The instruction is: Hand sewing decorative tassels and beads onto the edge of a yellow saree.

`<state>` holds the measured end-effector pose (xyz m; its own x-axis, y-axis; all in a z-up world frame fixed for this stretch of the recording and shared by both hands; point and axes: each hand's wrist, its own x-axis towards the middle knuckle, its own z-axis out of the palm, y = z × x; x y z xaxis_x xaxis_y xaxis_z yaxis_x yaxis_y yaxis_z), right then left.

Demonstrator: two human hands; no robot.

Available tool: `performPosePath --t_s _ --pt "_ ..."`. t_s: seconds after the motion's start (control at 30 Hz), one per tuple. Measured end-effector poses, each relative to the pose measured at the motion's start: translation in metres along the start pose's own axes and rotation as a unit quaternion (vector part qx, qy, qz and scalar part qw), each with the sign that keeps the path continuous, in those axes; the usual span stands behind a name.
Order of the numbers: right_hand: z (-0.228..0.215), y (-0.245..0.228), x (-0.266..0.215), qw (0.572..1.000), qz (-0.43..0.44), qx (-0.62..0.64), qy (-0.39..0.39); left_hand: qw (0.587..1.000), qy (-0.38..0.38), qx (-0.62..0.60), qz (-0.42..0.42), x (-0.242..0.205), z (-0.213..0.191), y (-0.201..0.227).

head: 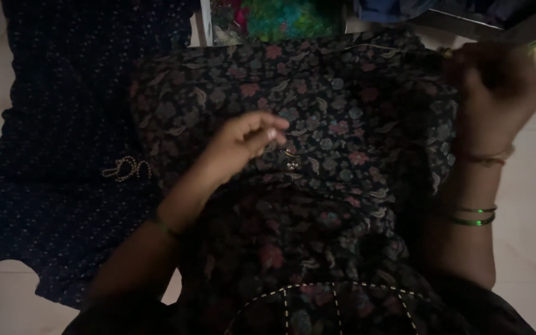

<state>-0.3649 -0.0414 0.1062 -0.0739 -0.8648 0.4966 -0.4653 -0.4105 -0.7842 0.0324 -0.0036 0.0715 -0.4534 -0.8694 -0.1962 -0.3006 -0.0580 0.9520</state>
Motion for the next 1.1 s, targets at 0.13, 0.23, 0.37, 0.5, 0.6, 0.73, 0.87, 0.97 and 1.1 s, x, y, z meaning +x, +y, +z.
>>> performPosePath --t_s 0.13,0.23,0.37,0.5,0.6,0.73,0.87,0.97,1.1 --pt "0.049 -0.080 0.009 0.987 0.093 0.129 -0.021 0.879 -0.014 -0.476 0.016 0.027 0.011 -0.016" --pt "0.068 -0.107 0.000 0.979 0.080 0.175 -0.073 0.791 0.000 -0.611 0.039 0.045 0.024 0.020" --pt "0.067 -0.114 -0.013 0.985 0.075 0.090 -0.124 0.746 -0.019 -0.662 0.072 0.048 0.029 0.063" --pt "0.069 -0.129 -0.016 0.987 0.048 0.050 -0.143 0.749 -0.049 -0.654 0.096 0.043 0.030 0.094" --pt "0.071 -0.125 -0.022 0.986 0.050 0.065 -0.146 0.740 -0.070 -0.657 0.125 0.041 0.032 0.104" --pt "0.075 -0.134 -0.023 0.987 0.043 0.050 -0.143 0.765 -0.061 -0.628 0.128 0.039 0.032 0.112" --pt "0.076 -0.140 -0.025 0.988 0.079 0.061 -0.114 0.759 -0.070 -0.634 0.129 0.038 0.031 0.115" --pt "0.074 -0.145 -0.026 0.985 0.116 0.067 -0.109 0.772 -0.071 -0.619 0.124 0.038 0.031 0.117" --pt "0.071 -0.152 -0.024 0.983 0.117 0.076 -0.120 0.779 -0.077 -0.610 0.126 0.037 0.031 0.119"
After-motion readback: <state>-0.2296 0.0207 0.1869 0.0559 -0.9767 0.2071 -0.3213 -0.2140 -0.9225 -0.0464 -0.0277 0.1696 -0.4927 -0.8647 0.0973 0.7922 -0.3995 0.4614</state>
